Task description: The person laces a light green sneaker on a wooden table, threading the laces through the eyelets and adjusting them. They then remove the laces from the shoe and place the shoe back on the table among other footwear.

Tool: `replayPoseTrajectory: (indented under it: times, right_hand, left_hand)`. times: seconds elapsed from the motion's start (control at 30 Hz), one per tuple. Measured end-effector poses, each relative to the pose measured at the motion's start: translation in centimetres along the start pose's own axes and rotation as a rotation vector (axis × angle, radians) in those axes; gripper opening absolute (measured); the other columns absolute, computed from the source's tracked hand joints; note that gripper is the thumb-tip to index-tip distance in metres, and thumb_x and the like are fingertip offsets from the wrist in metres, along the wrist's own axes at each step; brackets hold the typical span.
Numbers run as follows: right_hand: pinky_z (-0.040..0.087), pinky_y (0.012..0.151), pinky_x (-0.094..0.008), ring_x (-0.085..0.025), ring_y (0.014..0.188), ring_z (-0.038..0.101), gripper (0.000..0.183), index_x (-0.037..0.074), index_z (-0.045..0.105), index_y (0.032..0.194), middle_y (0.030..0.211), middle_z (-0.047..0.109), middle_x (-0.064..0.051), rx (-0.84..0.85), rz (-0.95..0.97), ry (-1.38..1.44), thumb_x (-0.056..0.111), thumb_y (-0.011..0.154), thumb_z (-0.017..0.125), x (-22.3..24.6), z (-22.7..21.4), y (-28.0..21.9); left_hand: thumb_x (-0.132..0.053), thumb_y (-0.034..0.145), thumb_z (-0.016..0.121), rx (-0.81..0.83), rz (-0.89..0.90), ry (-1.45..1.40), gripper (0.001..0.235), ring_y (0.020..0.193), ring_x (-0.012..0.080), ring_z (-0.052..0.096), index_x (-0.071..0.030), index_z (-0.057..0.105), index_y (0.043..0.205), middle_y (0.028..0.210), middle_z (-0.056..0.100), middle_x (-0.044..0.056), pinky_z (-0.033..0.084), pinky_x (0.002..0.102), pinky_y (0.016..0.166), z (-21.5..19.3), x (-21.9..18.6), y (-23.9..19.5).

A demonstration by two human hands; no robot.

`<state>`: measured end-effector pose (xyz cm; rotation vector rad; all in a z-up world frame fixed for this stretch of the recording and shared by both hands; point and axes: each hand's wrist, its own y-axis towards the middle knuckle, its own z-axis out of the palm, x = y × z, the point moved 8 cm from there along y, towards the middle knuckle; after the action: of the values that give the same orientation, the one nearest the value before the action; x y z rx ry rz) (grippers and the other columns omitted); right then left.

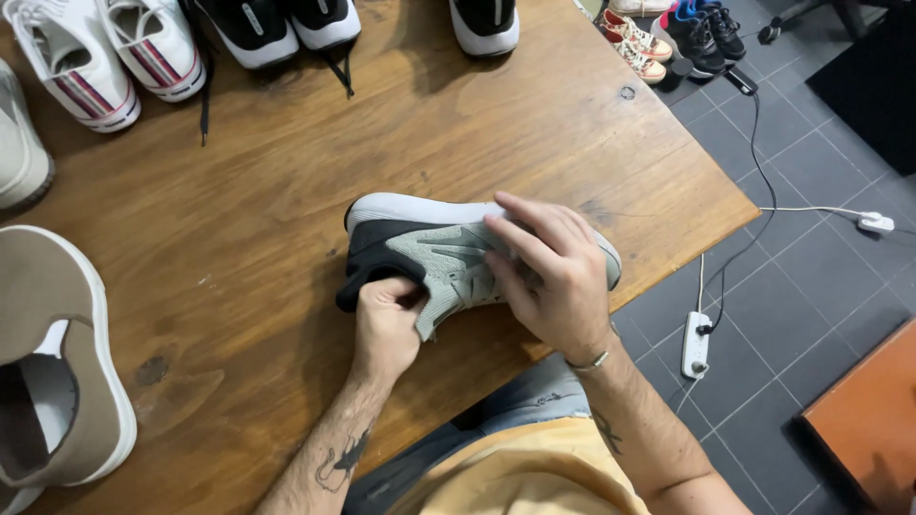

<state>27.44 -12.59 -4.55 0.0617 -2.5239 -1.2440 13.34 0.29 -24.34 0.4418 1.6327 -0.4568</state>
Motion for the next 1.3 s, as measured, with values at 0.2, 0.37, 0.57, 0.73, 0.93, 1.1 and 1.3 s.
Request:
replayPoseTrajectory:
  times: [0.2,0.37,0.57,0.73,0.93,1.1,1.3]
  right_hand:
    - [0.049,0.104,-0.047,-0.032,0.118,0.069,0.025,0.015,0.077,0.115,0.122,0.073,-0.006,0.079,0.052,-0.025,0.016,0.090,0.078,-0.2,0.9,-0.4]
    - [0.050,0.103,-0.048,-0.032,0.117,0.069,0.022,0.014,0.077,0.114,0.122,0.074,-0.006,0.093,0.083,-0.009,0.017,0.092,0.076,-0.3,1.2,-0.2]
    - [0.053,0.099,-0.048,-0.033,0.113,0.071,0.019,0.013,0.078,0.111,0.118,0.075,-0.007,0.088,0.077,-0.002,0.014,0.092,0.077,-0.4,1.3,0.2]
    - [0.053,0.097,-0.050,-0.036,0.112,0.071,0.017,0.010,0.078,0.111,0.118,0.075,-0.009,0.086,0.060,0.015,0.012,0.094,0.076,-0.2,1.4,0.3]
    - [0.053,0.098,-0.050,-0.036,0.112,0.071,0.017,0.010,0.077,0.111,0.118,0.075,-0.010,0.082,0.057,0.009,0.011,0.094,0.075,-0.1,1.4,0.2]
    - [0.052,0.100,-0.050,-0.034,0.113,0.071,0.017,0.011,0.078,0.111,0.118,0.075,-0.008,0.085,0.064,0.005,0.012,0.094,0.077,0.0,1.4,0.0]
    - [0.052,0.100,-0.051,-0.035,0.113,0.070,0.017,0.010,0.077,0.112,0.118,0.075,-0.008,0.087,0.069,0.004,0.013,0.095,0.076,0.0,1.4,0.1]
  left_hand:
    - [0.010,0.080,0.070,-0.015,-0.082,-0.063,0.016,0.065,0.0100,0.062,-0.001,0.082,0.084,0.065,0.072,0.009,0.056,0.031,0.060,0.5,-0.9,-0.1]
    - [0.009,0.080,0.064,-0.037,-0.132,-0.202,0.017,0.058,0.0094,0.060,-0.001,0.078,0.080,0.061,0.063,0.004,0.053,0.025,0.052,0.8,-4.6,-0.7]
    - [0.009,0.080,0.061,0.006,-0.232,-0.405,0.014,0.037,0.0118,0.052,0.000,0.071,0.076,0.052,0.057,0.008,0.041,0.021,0.030,1.6,-4.1,-0.2]
    - [0.008,0.080,0.063,0.021,-0.237,-0.470,0.011,0.035,0.0095,0.050,0.001,0.069,0.076,0.052,0.054,0.006,0.039,0.020,0.029,1.7,-2.7,0.0]
    - [0.010,0.079,0.069,0.050,-0.164,-0.304,0.017,0.052,0.0070,0.056,-0.003,0.080,0.077,0.059,0.067,0.006,0.046,0.021,0.043,1.5,-1.4,0.1]
    - [0.008,0.079,0.070,0.070,-0.178,-0.277,0.019,0.056,0.0057,0.056,-0.007,0.081,0.077,0.060,0.068,0.004,0.048,0.021,0.049,1.5,-3.0,-0.6]
    - [0.007,0.080,0.060,0.072,-0.186,-0.229,0.017,0.042,0.0100,0.050,0.001,0.076,0.075,0.052,0.057,0.006,0.039,0.022,0.036,0.5,-6.1,-0.2]
